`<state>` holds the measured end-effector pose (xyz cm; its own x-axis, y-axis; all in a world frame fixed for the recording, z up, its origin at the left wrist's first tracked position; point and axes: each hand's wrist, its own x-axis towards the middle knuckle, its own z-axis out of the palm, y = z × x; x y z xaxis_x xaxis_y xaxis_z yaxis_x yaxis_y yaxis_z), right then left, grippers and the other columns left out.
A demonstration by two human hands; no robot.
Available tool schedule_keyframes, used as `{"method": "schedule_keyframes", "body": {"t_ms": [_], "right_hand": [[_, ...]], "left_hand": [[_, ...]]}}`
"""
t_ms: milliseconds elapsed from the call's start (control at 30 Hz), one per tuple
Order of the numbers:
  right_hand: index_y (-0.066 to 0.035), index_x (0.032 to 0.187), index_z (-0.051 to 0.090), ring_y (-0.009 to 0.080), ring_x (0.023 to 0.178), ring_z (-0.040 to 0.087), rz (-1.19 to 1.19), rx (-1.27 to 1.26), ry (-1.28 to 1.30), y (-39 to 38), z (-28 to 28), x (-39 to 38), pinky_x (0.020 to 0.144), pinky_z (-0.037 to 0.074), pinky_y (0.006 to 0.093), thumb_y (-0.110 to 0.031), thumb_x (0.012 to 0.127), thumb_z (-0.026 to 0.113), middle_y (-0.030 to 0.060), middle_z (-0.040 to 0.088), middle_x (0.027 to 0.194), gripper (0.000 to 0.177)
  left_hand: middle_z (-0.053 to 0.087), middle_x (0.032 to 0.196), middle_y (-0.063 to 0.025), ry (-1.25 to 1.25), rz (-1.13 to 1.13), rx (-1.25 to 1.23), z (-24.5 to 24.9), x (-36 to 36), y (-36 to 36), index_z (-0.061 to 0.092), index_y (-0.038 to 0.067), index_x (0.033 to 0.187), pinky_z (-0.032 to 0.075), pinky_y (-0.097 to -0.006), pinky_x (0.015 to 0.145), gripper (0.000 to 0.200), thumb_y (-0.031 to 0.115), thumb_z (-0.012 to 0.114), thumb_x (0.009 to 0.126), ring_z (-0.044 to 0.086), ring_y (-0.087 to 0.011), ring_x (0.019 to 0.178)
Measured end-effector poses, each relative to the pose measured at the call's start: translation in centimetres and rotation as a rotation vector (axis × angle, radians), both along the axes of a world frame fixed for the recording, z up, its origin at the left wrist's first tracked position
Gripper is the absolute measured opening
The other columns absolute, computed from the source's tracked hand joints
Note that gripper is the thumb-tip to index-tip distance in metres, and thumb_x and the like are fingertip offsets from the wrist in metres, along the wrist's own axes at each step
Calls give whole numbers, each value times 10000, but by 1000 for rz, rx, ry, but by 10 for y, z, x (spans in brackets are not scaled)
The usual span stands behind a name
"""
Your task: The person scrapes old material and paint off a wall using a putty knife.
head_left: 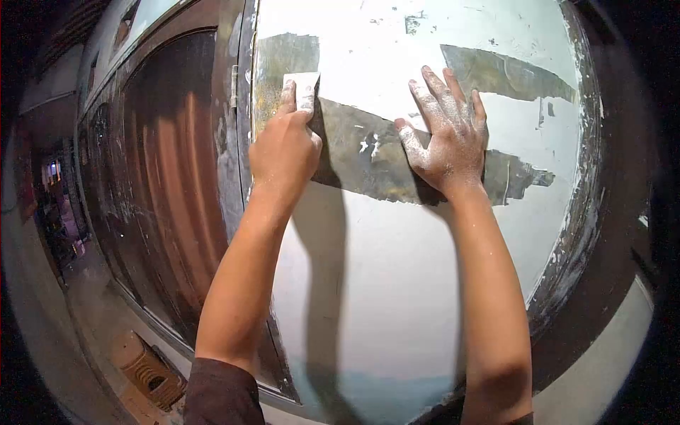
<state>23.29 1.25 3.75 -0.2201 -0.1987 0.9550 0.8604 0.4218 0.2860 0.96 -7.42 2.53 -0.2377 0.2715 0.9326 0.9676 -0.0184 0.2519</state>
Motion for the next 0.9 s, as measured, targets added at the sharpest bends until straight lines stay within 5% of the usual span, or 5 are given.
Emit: {"method": "schedule_keyframes", "body": {"t_ms": [367,633,900], "right_hand": [[-206,1408,629,214,1537,324,-23,11,4,-1,0,-1,1268,190,564,-511,945,617,2,481,1593,555],[-202,1417,620,225,1537,324,6,-7,4,-2,0,0,1270,171,563,-493,940,619,10,477,1596,559],[-191,1412,626,226,1533,335,16,-2,4,-1,-1,-1,1268,169,553,-501,935,634,6,485,1592,569]], "left_hand": [[471,1603,-22,28,41,-29,21,0,1,742,89,1215,531,-471,1002,391,124,536,883,650,-353,1205],[601,1443,-141,75,26,26,47,0,5,743,53,1196,532,-506,991,383,113,541,876,678,-406,1130],[475,1593,-61,26,-23,23,13,-6,7,744,70,1174,546,-472,962,366,96,533,875,669,-375,1148]]}}
